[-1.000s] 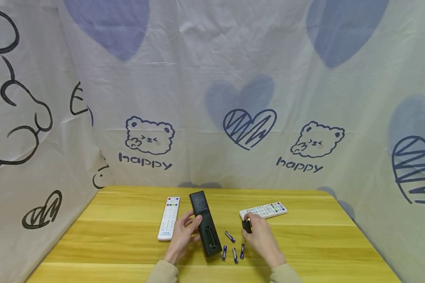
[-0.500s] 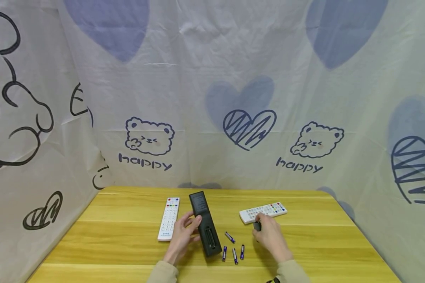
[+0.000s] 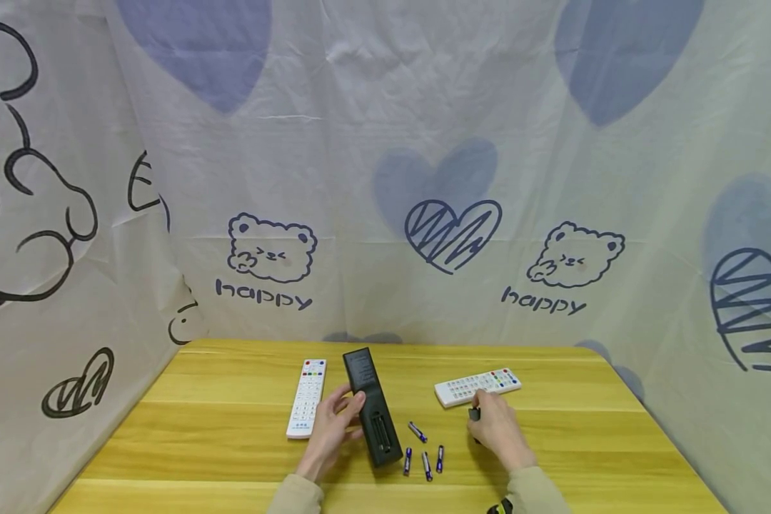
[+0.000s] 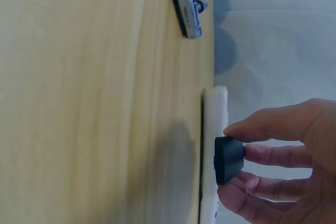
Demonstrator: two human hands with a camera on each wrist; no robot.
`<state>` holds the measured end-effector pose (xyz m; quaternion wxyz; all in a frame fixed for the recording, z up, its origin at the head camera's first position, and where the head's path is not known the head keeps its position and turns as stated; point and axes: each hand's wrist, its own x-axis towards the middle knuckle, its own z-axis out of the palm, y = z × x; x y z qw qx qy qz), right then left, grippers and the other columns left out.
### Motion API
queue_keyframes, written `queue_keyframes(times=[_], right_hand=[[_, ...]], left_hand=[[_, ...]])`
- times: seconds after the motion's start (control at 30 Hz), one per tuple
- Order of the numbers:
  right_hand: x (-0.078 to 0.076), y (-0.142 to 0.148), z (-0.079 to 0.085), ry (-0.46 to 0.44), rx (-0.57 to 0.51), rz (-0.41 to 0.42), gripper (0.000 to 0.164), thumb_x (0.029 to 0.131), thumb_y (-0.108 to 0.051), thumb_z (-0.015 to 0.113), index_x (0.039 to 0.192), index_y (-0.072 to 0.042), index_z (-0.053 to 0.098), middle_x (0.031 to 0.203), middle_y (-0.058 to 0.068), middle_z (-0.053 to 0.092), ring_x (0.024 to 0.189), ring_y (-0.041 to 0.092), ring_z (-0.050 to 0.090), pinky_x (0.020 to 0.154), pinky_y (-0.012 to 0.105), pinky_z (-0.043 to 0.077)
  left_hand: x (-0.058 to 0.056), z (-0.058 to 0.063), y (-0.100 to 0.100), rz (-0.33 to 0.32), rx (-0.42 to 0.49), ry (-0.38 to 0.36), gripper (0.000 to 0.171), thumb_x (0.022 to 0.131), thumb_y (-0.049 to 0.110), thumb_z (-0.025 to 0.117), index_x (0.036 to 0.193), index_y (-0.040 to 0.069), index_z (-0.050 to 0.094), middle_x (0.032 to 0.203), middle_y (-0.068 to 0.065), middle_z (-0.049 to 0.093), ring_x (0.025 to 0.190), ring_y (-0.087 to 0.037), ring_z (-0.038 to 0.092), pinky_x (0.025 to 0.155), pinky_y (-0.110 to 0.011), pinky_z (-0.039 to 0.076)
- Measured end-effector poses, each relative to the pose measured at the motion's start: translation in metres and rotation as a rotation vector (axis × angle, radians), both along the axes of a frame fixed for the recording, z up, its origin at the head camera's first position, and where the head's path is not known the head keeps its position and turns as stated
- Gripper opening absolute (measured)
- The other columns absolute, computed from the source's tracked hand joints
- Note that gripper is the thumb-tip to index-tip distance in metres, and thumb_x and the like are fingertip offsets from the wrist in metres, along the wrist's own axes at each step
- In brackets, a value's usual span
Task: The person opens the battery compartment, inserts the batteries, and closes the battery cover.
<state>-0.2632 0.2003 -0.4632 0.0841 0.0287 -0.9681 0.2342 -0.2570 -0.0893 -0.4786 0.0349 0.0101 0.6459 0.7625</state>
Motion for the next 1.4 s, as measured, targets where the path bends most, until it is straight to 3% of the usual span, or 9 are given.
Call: queue_keyframes(times=[0.87, 1.1, 1.2, 1.3, 1.4], right_hand=[[-0.005, 0.010, -0.014, -0.099, 0.045, 0.008, 0.019, 0.076, 0.000, 0.073, 0.087, -0.003, 0.058, 0.082, 0.010, 0.059, 0.074, 0.022, 0.051, 0.062, 0.033, 0.045], [0.008, -0.001, -0.007, -0.075, 0.035, -0.016, 0.028, 0.083, -0.011, 0.076, 0.106, 0.000, 0.065, 0.107, 0.021, 0.061, 0.092, 0.034, 0.059, 0.082, 0.051, 0.054], [0.014, -0.011, -0.004, -0.076, 0.001, 0.028, 0.029, 0.086, -0.015, 0.075, 0.110, -0.001, 0.066, 0.096, 0.015, 0.064, 0.082, 0.027, 0.060, 0.072, 0.043, 0.055], [0.019, -0.021, -0.003, -0.120, -0.056, 0.079, 0.028, 0.087, -0.016, 0.074, 0.110, -0.002, 0.065, 0.080, 0.007, 0.063, 0.067, 0.017, 0.056, 0.057, 0.031, 0.048], [0.022, -0.028, -0.002, -0.190, -0.097, 0.102, 0.028, 0.089, -0.019, 0.074, 0.111, -0.003, 0.065, 0.078, 0.005, 0.063, 0.068, 0.016, 0.055, 0.056, 0.029, 0.046]], left_hand=[[0.002, 0.000, 0.001, -0.015, 0.003, -0.010, 0.056, 0.102, 0.027, 0.061, 0.147, -0.001, 0.043, 0.108, -0.004, 0.069, 0.080, -0.010, 0.070, 0.069, -0.025, 0.060], [0.002, 0.000, 0.001, -0.015, 0.001, -0.016, 0.058, 0.102, 0.028, 0.061, 0.149, -0.001, 0.042, 0.109, -0.005, 0.069, 0.080, -0.011, 0.070, 0.069, -0.025, 0.060], [0.002, 0.000, 0.000, -0.015, 0.003, -0.015, 0.058, 0.102, 0.028, 0.061, 0.149, -0.001, 0.042, 0.108, -0.004, 0.069, 0.080, -0.011, 0.070, 0.069, -0.026, 0.060], [0.001, 0.000, 0.000, -0.015, 0.005, -0.014, 0.057, 0.102, 0.027, 0.061, 0.148, 0.000, 0.043, 0.107, -0.003, 0.069, 0.080, -0.011, 0.070, 0.069, -0.026, 0.060], [0.001, 0.000, 0.001, -0.016, 0.005, -0.014, 0.055, 0.102, 0.026, 0.061, 0.148, 0.000, 0.044, 0.106, -0.002, 0.069, 0.080, -0.011, 0.069, 0.068, -0.025, 0.060]])
